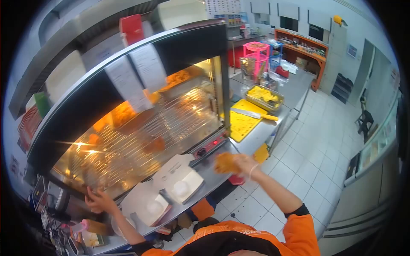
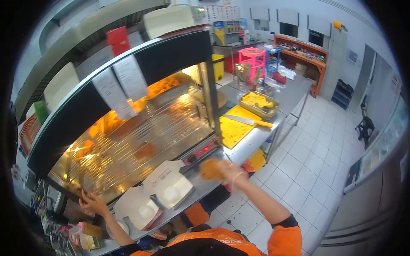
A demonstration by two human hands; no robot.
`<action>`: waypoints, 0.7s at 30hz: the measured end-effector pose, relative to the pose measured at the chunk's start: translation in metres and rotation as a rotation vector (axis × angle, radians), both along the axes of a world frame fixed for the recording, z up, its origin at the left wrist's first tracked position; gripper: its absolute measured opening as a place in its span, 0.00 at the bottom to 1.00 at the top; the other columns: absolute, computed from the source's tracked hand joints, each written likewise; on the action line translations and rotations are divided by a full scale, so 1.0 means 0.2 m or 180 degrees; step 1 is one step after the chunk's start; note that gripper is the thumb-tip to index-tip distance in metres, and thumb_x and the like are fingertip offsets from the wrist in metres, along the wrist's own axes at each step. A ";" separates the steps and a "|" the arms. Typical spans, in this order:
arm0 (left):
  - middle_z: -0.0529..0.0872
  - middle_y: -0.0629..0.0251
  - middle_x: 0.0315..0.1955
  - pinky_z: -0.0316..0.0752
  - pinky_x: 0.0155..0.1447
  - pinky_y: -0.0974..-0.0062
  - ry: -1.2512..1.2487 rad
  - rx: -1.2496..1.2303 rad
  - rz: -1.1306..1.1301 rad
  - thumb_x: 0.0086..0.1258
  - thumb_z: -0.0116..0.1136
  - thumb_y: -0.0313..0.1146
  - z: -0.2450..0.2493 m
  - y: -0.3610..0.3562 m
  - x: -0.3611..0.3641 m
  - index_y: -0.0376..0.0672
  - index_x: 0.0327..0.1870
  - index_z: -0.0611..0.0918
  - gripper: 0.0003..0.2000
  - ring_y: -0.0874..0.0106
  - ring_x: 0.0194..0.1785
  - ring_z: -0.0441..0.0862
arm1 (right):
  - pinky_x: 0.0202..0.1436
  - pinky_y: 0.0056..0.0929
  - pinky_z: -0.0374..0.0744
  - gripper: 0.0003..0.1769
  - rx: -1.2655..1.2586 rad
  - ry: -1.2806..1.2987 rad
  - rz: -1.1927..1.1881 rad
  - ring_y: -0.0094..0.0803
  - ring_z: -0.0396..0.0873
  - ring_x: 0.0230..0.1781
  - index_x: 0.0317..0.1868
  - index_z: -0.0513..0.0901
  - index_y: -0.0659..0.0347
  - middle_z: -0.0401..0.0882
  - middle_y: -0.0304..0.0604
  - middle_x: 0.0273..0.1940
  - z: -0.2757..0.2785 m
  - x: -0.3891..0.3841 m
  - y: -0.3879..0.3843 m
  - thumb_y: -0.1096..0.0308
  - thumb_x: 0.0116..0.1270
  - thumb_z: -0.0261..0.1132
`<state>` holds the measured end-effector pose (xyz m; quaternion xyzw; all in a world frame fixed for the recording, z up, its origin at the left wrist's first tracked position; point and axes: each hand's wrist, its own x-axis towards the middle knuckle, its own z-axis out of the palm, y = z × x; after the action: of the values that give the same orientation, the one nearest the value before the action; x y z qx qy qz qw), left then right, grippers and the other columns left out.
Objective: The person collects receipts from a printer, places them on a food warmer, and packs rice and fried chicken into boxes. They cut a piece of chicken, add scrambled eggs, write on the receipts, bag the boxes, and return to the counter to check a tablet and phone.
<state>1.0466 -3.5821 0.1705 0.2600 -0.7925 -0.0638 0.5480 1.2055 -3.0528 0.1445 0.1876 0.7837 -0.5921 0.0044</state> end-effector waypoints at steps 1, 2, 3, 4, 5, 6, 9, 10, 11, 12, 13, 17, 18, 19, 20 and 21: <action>0.64 0.63 0.63 0.56 0.63 0.53 -0.0031 -0.0017 -0.0037 0.67 0.56 0.40 0.00 0.10 0.03 0.62 0.62 0.74 0.21 0.57 0.65 0.62 | 0.32 0.25 0.80 0.18 0.0889 0.0308 0.0085 0.32 0.82 0.30 0.52 0.76 0.62 0.83 0.43 0.33 -0.23 0.00 0.25 0.60 0.66 0.59; 0.64 0.61 0.62 0.56 0.64 0.53 0.0121 -0.0235 -0.0406 0.67 0.56 0.39 -0.02 0.22 0.08 0.57 0.63 0.73 0.21 0.55 0.65 0.62 | 0.32 0.26 0.80 0.17 0.0441 0.0274 -0.0254 0.32 0.83 0.30 0.50 0.78 0.62 0.84 0.44 0.34 -0.21 0.02 0.37 0.60 0.66 0.59; 0.64 0.58 0.62 0.57 0.64 0.53 0.0272 -0.0429 -0.0762 0.67 0.56 0.39 -0.04 0.33 0.13 0.53 0.63 0.73 0.22 0.53 0.64 0.61 | 0.31 0.26 0.80 0.17 0.0012 0.0238 -0.0583 0.32 0.83 0.30 0.48 0.80 0.62 0.84 0.45 0.34 -0.16 0.01 0.49 0.59 0.66 0.58; 0.61 0.53 0.62 0.56 0.66 0.52 0.0660 -0.0494 -0.1470 0.66 0.58 0.36 -0.14 0.46 0.10 0.44 0.63 0.72 0.23 0.52 0.66 0.58 | 0.31 0.26 0.80 0.17 0.0030 0.0185 -0.0578 0.32 0.83 0.30 0.48 0.80 0.62 0.84 0.45 0.34 -0.14 -0.01 0.58 0.59 0.66 0.58; 0.59 0.52 0.63 0.55 0.67 0.52 0.0344 -0.0330 -0.1795 0.65 0.59 0.34 -0.27 0.64 0.10 0.42 0.62 0.72 0.23 0.52 0.66 0.57 | 0.32 0.28 0.79 0.17 0.0322 0.0222 -0.0564 0.31 0.83 0.30 0.38 0.82 0.61 0.85 0.42 0.32 -0.12 -0.05 0.67 0.54 0.63 0.59; 0.58 0.50 0.63 0.53 0.68 0.52 0.0046 -0.0160 -0.2114 0.63 0.60 0.32 -0.35 0.84 0.14 0.39 0.61 0.73 0.24 0.51 0.67 0.55 | 0.33 0.31 0.78 0.20 0.0616 0.0276 -0.0543 0.30 0.83 0.31 0.29 0.85 0.59 0.85 0.38 0.29 -0.12 -0.10 0.76 0.49 0.60 0.61; 0.57 0.49 0.61 0.53 0.68 0.54 -0.0666 -0.0021 -0.3664 0.59 0.60 0.25 -0.32 1.41 0.31 0.48 0.53 0.80 0.19 0.51 0.66 0.55 | 0.38 0.33 0.81 0.18 0.1240 0.0198 0.0750 0.39 0.84 0.33 0.39 0.82 0.63 0.85 0.47 0.32 -0.52 -0.53 1.22 0.55 0.66 0.56; 0.58 0.50 0.60 0.53 0.68 0.53 -0.0961 0.0015 -0.3857 0.58 0.60 0.24 -0.34 1.56 0.35 0.50 0.53 0.80 0.19 0.52 0.65 0.56 | 0.41 0.39 0.80 0.21 0.2989 -0.0615 0.0994 0.45 0.83 0.34 0.41 0.82 0.62 0.84 0.53 0.34 -0.27 -0.58 1.14 0.51 0.66 0.56; 0.60 0.50 0.58 0.54 0.67 0.51 -0.0893 0.0057 -0.4287 0.58 0.60 0.25 -0.40 1.71 0.35 0.52 0.52 0.80 0.19 0.52 0.64 0.58 | 0.41 0.39 0.80 0.21 0.3028 -0.0594 0.1006 0.45 0.83 0.34 0.41 0.82 0.62 0.84 0.53 0.34 -0.33 -0.70 1.17 0.51 0.66 0.56; 0.65 0.52 0.55 0.55 0.65 0.51 -0.0953 0.0037 -0.4769 0.57 0.61 0.25 -0.45 1.85 0.34 0.51 0.51 0.81 0.18 0.53 0.62 0.62 | 0.42 0.41 0.79 0.23 0.3269 -0.0145 0.0084 0.47 0.83 0.35 0.42 0.82 0.62 0.83 0.55 0.35 -0.48 -0.81 1.22 0.49 0.65 0.56; 0.67 0.53 0.55 0.55 0.66 0.51 -0.1044 -0.0075 -0.5032 0.57 0.61 0.26 -0.50 1.98 0.34 0.50 0.51 0.80 0.18 0.53 0.61 0.64 | 0.44 0.43 0.78 0.25 0.3439 0.0300 -0.0830 0.49 0.82 0.36 0.43 0.82 0.61 0.82 0.56 0.36 -0.59 -0.90 1.24 0.46 0.64 0.56; 0.71 0.51 0.55 0.56 0.68 0.54 -0.2124 0.0387 -0.6183 0.58 0.60 0.30 -0.66 2.43 0.22 0.48 0.54 0.78 0.20 0.52 0.59 0.68 | 0.45 0.47 0.77 0.22 0.2983 0.0461 0.0025 0.52 0.79 0.42 0.48 0.79 0.59 0.81 0.55 0.40 -0.55 -0.97 1.19 0.50 0.63 0.60; 0.71 0.51 0.55 0.56 0.68 0.54 -0.2236 0.0560 -0.6153 0.58 0.60 0.30 -0.70 2.52 0.20 0.48 0.54 0.78 0.20 0.52 0.59 0.68 | 0.45 0.47 0.77 0.22 0.2970 0.0321 0.0137 0.52 0.79 0.42 0.48 0.79 0.59 0.81 0.55 0.40 -0.61 -0.92 1.22 0.50 0.63 0.60; 0.71 0.50 0.56 0.57 0.68 0.55 -0.2398 0.0831 -0.6250 0.59 0.60 0.31 -0.73 2.62 0.16 0.46 0.56 0.77 0.21 0.51 0.59 0.67 | 0.46 0.47 0.76 0.21 0.2893 0.1089 -0.0121 0.52 0.78 0.44 0.49 0.78 0.58 0.80 0.54 0.42 -0.67 -0.87 1.25 0.53 0.62 0.61; 0.71 0.48 0.57 0.58 0.68 0.55 -0.2506 0.1048 -0.6349 0.60 0.59 0.32 -0.76 2.71 0.09 0.45 0.58 0.75 0.22 0.50 0.60 0.67 | 0.48 0.46 0.76 0.20 0.2783 0.1907 -0.0422 0.52 0.77 0.46 0.50 0.77 0.57 0.79 0.53 0.44 -0.72 -0.85 1.28 0.55 0.62 0.62; 0.71 0.48 0.57 0.58 0.68 0.55 -0.2534 0.1111 -0.6318 0.60 0.59 0.32 -0.79 2.79 0.05 0.45 0.58 0.75 0.22 0.50 0.60 0.67 | 0.48 0.46 0.76 0.20 0.2771 0.1870 -0.0371 0.52 0.77 0.46 0.50 0.77 0.57 0.79 0.53 0.44 -0.76 -0.81 1.32 0.55 0.62 0.62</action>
<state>1.0559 -3.0232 0.0126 -0.4209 -0.7504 -0.5017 -0.0892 1.0426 -2.7883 -0.0066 0.0416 0.9136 -0.2388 -0.3266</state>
